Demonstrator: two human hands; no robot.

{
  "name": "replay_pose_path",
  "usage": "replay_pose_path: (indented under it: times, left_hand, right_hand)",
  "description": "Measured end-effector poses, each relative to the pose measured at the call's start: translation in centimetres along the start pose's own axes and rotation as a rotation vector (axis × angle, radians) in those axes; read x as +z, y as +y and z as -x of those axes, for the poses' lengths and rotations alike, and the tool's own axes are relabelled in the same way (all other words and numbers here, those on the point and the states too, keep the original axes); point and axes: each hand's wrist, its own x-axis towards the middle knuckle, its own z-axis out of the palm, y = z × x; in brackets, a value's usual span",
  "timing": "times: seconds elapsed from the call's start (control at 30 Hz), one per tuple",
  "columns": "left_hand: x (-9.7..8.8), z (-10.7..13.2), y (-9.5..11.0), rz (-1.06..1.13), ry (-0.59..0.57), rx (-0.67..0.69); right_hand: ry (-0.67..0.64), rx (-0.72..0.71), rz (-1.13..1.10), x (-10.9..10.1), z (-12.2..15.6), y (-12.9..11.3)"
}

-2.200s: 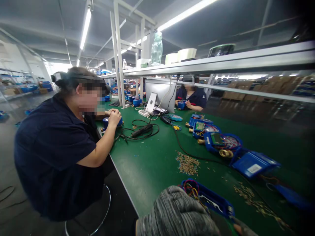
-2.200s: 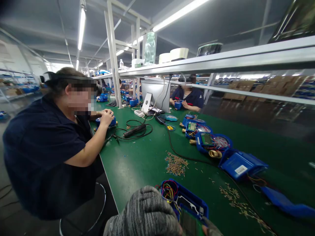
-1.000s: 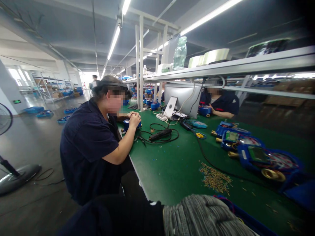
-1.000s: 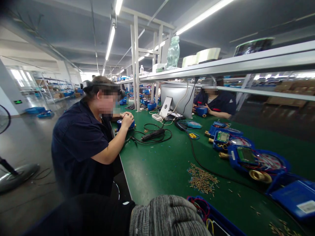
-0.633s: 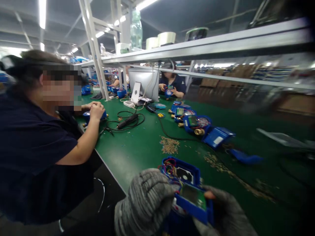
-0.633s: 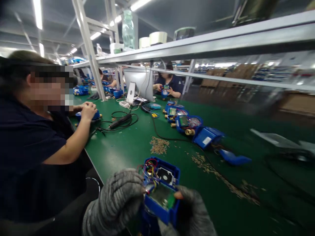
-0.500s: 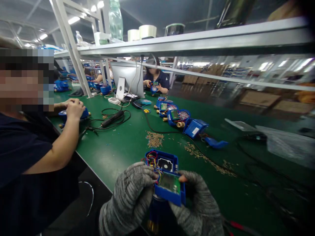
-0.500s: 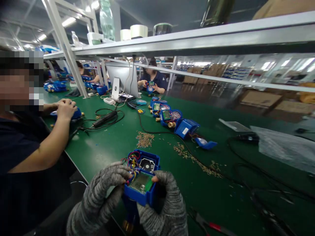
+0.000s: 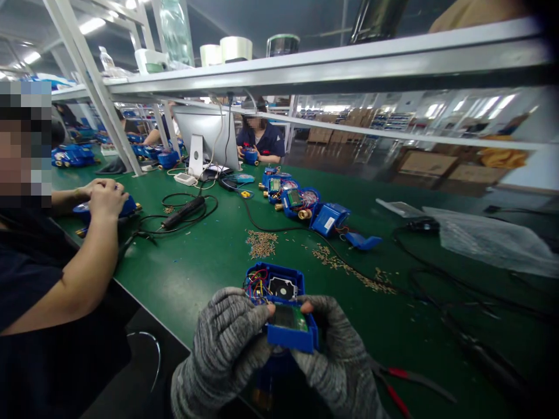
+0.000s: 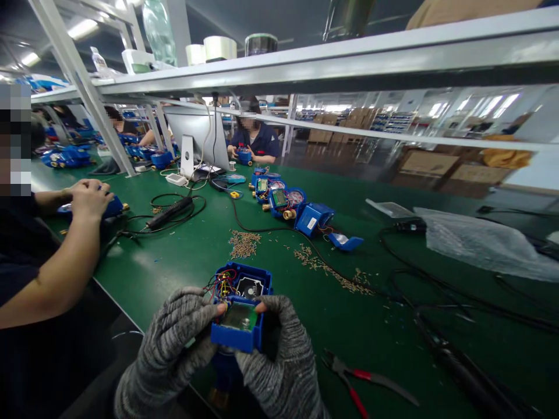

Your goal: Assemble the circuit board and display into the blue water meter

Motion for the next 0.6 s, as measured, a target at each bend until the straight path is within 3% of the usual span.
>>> replay_pose_path:
  times: [0.13, 0.23, 0.33, 0.4, 0.47, 0.53, 0.6]
  left_hand:
    - [0.8, 0.0, 0.0, 0.018, -0.015, -0.011]
    - [1.5, 0.3, -0.3, 0.058, -0.053, -0.009]
    - [2.0, 1.1, -0.7, 0.093, -0.08, 0.002]
    - [2.1, 1.6, -0.9, 0.118, -0.071, -0.047]
    - [2.2, 1.9, -1.2, 0.158, -0.073, -0.091]
    - [2.2, 1.7, -1.3, 0.208, -0.091, -0.087]
    - [2.2, 1.0, -1.4, 0.223, -0.09, -0.063]
  right_hand:
    - [0.048, 0.068, -0.12, 0.6, 0.1, -0.7]
    - [0.026, 0.081, -0.056, -0.9, 0.4, -1.4]
    - [-0.025, 0.11, 0.404, -6.2, 1.4, -1.7]
    - [-0.067, 0.25, 0.735, -10.9, 2.8, -1.2]
    - [-0.2, 0.411, 1.001, -15.1, 4.5, -0.4]
    - [-0.322, 0.551, 1.187, -18.0, 6.1, 0.6]
    - [-0.42, 0.64, 1.272, -19.2, 7.0, 1.2]
